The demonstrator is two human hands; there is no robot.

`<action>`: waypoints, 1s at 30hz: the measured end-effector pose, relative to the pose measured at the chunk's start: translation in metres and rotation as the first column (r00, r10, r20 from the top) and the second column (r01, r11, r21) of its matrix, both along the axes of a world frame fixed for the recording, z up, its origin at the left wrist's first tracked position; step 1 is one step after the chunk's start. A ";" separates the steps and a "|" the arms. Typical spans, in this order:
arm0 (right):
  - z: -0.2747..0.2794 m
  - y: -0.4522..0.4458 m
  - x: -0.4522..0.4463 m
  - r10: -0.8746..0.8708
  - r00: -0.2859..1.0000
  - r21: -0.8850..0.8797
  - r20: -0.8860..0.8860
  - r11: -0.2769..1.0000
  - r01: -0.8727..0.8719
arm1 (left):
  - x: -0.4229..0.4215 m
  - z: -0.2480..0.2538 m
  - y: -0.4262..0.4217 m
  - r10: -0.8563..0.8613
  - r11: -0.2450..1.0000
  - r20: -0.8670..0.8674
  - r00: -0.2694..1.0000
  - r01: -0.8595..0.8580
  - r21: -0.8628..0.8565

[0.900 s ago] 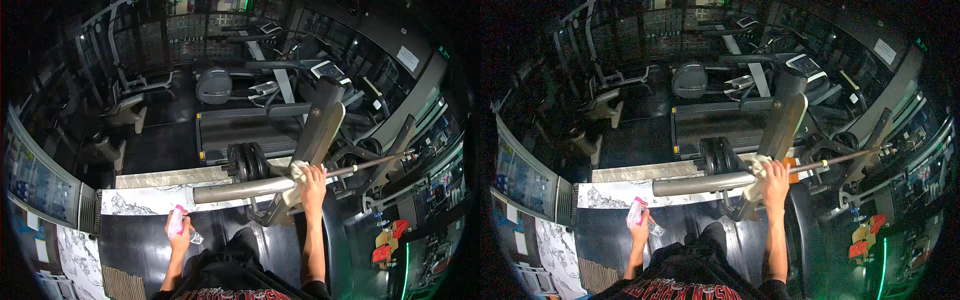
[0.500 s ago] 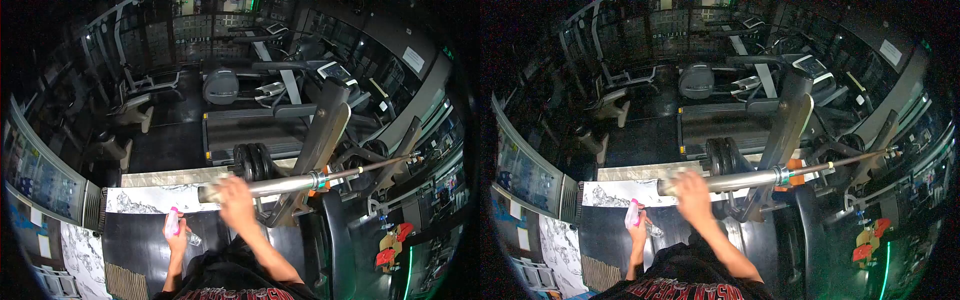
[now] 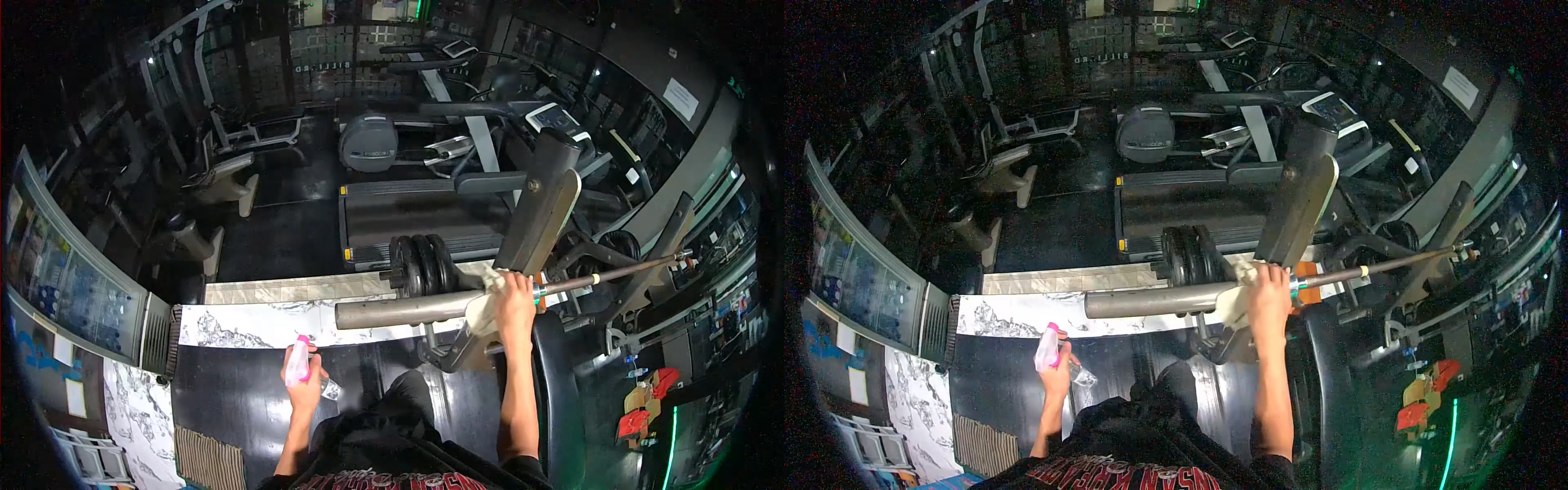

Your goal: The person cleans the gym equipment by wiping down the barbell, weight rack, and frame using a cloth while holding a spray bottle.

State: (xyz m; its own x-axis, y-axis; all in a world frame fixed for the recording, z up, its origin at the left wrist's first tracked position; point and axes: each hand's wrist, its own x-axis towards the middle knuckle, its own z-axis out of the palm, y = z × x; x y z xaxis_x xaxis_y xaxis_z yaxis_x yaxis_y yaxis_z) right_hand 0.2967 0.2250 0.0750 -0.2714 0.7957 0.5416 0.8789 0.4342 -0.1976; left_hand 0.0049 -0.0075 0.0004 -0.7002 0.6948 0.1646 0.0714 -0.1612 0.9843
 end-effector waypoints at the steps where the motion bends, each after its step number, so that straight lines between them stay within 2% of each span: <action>1: -0.003 0.002 -0.002 -0.020 1.000 0.056 0.011 0.998 0.019 | 0.001 0.000 0.000 -0.009 1.000 0.000 1.000 0.009 0.000; 2: -0.007 0.003 -0.005 -0.041 0.999 0.112 0.021 0.993 0.038 | 0.001 -0.001 0.000 -0.006 1.000 0.002 1.000 0.006 0.002; 4: -0.014 0.003 -0.022 -0.051 0.998 -0.010 0.030 0.999 0.051 | 0.003 -0.001 -0.001 -0.002 1.000 -0.016 1.000 0.002 -0.002; 5: -0.018 -0.003 -0.038 0.027 1.000 0.097 0.010 0.995 -0.028 | 0.003 -0.001 -0.002 0.000 1.000 -0.014 1.000 0.000 0.001; 6: -0.010 -0.015 -0.061 0.071 0.996 -0.049 0.059 0.996 -0.068 | 0.003 0.000 -0.003 0.001 0.999 -0.010 1.000 -0.001 -0.032; 7: -0.012 -0.021 -0.080 0.171 0.980 -0.107 0.104 0.981 -0.160 | 0.003 0.000 -0.004 -0.001 0.998 -0.008 1.000 0.001 -0.066; 8: -0.008 -0.034 -0.102 0.326 0.945 -0.040 0.014 0.945 -0.325 | 0.001 -0.005 -0.005 -0.008 0.998 -0.008 1.000 0.008 -0.068; 10: -0.006 -0.053 -0.137 0.505 0.863 -0.068 0.016 0.861 -0.503 | -0.002 -0.019 -0.006 -0.064 0.996 -0.079 0.995 0.059 -0.068; 12: -0.001 -0.068 -0.156 0.495 0.850 -0.037 -0.179 0.860 -0.509 | 0.003 -0.012 -0.004 -0.062 0.995 -0.029 0.998 0.060 -0.076; 14: -0.002 -0.065 -0.146 0.511 0.834 -0.070 -0.207 0.843 -0.534 | 0.008 -0.005 0.002 -0.053 0.996 0.020 0.998 0.054 -0.075; 16: 0.004 -0.060 -0.127 0.448 0.884 -0.154 -0.131 0.872 -0.464 | 0.011 -0.002 0.005 -0.063 0.997 -0.013 0.998 0.063 -0.047; 18: 0.007 -0.045 -0.094 0.324 0.945 -0.247 0.042 0.920 -0.305 | 0.012 0.002 0.007 -0.081 0.996 -0.015 0.997 0.080 -0.045; 20: 0.015 -0.030 -0.061 0.161 0.987 -0.204 0.027 0.967 -0.153 | 0.013 0.001 0.007 -0.098 0.994 -0.012 0.995 0.097 -0.044; 22: -0.004 0.002 -0.017 0.013 0.991 -0.077 0.132 0.997 -0.003 | 0.013 -0.002 0.006 -0.112 0.994 -0.022 0.994 0.111 -0.015; 23: -0.006 0.009 0.000 -0.039 0.996 -0.040 0.082 0.998 0.042 | 0.012 -0.003 0.005 -0.110 0.994 -0.021 0.994 0.109 -0.014; 24: 0.011 0.003 0.001 -0.022 0.999 -0.052 0.028 0.998 0.023 | 0.012 -0.004 0.003 -0.103 0.994 -0.013 0.995 0.103 -0.027; 26: 0.007 0.007 -0.004 -0.017 0.998 -0.023 0.061 1.000 0.019 | 0.010 -0.008 0.000 -0.086 0.996 -0.002 0.996 0.086 -0.036; 28: 0.001 0.008 -0.025 0.019 0.998 -0.145 0.061 0.989 -0.010 | 0.009 -0.016 -0.003 -0.079 0.994 0.014 0.997 0.079 -0.073; 29: 0.003 0.006 -0.038 0.059 0.988 -0.146 0.142 0.989 -0.038 | 0.009 -0.019 -0.003 -0.077 0.994 0.017 0.997 0.078 -0.073; 30: 0.011 0.008 -0.057 0.223 0.916 -0.444 0.335 0.894 -0.056 | 0.009 -0.022 -0.003 -0.069 0.995 0.017 0.997 0.070 -0.069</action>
